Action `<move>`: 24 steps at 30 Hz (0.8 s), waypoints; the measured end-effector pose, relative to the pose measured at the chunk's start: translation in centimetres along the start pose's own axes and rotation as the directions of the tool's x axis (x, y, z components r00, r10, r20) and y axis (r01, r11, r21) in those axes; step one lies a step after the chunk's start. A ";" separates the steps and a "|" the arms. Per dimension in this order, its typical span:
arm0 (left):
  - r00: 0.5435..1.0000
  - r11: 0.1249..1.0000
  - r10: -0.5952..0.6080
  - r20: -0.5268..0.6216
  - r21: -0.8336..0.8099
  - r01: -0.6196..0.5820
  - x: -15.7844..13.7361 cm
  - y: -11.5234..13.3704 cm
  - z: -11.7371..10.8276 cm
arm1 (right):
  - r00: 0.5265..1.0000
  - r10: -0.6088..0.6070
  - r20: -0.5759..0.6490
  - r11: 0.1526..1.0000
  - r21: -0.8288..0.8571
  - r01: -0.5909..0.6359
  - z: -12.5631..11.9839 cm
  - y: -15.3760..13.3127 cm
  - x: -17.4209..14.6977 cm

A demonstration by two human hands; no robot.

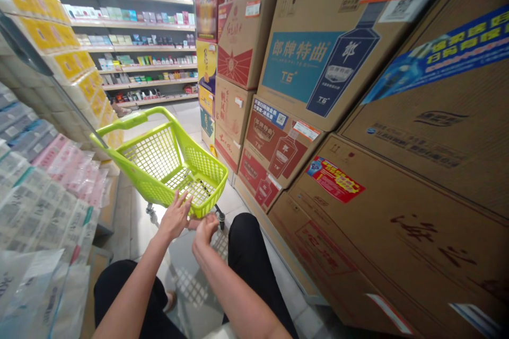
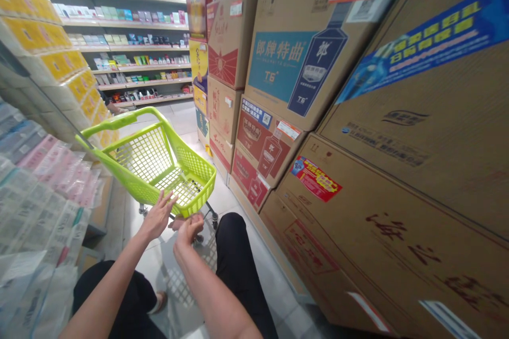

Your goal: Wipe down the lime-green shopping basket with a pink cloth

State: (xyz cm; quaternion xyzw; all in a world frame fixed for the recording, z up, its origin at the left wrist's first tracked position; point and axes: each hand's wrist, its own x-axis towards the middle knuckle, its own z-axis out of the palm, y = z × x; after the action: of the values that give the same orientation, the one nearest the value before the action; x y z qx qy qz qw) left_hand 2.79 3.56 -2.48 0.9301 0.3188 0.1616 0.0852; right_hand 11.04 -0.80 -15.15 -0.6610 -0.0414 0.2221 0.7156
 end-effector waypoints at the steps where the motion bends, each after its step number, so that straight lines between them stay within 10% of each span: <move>1: 1.000 1.000 -0.010 -0.001 -0.005 0.010 0.0 0.0 0.0 | 1.000 -0.007 -0.014 1.000 -0.005 0.007 0.1 -0.1 -0.1; 8: 0.979 0.977 -0.206 0.012 -0.047 0.206 -0.4 0.3 -0.2 | 1.000 -0.022 -0.011 1.000 -0.006 0.022 1.2 -2.1 0.4; 24: 0.970 0.971 -0.237 0.045 0.029 0.236 -1.6 0.1 -1.4 | 0.998 -0.067 0.008 0.996 -0.057 0.068 0.3 -1.9 -0.4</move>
State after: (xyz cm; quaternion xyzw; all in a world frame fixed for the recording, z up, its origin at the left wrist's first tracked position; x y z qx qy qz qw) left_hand 1.19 2.60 -1.56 0.8900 0.4270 0.1240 0.1007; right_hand 11.09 -0.69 -13.18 -0.6787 -0.0723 0.1986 0.7034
